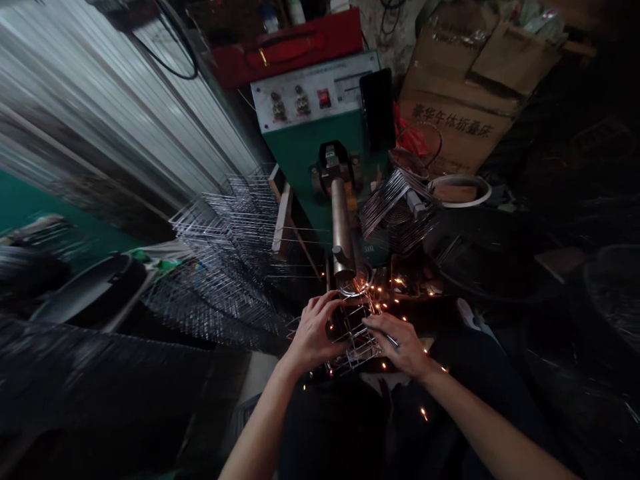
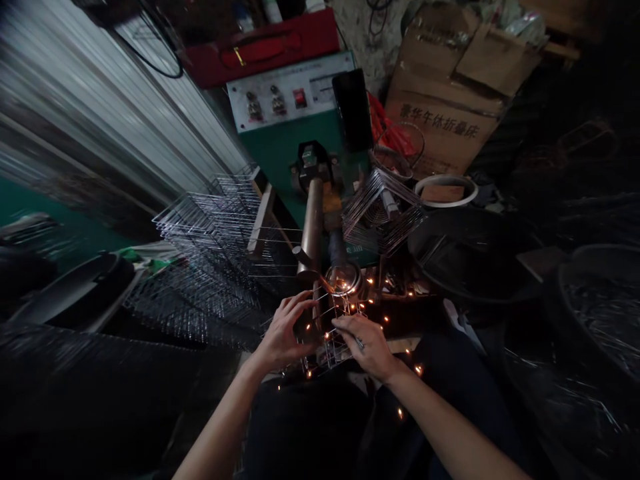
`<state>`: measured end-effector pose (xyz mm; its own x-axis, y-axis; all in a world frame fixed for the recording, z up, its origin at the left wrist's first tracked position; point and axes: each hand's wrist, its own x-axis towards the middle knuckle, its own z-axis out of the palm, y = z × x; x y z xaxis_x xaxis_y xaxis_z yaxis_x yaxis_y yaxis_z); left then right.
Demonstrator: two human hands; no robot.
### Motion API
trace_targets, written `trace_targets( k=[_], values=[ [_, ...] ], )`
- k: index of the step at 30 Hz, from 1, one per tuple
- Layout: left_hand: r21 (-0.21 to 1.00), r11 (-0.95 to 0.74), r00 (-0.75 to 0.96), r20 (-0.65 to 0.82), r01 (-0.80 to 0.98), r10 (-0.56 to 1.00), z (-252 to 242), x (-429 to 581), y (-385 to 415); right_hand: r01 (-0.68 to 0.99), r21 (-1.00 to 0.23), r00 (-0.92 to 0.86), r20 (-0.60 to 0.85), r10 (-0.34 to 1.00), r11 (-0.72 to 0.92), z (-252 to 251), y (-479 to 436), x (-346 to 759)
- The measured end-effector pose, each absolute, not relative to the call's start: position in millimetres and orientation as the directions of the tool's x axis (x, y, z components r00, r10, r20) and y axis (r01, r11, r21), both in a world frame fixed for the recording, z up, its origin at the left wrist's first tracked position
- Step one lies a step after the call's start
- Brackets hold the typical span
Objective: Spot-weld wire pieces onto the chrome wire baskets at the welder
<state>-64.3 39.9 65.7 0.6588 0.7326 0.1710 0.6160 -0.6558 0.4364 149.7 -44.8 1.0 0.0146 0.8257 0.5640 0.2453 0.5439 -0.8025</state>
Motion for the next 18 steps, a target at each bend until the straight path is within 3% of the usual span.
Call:
trace_targets(
  k=[18],
  values=[
    [0.400, -0.744, 0.769, 0.132, 0.536, 0.625, 74, -63, 107, 0.297, -0.801, 0.094, 0.567, 0.819, 0.520, 4, -10, 138]
  ],
)
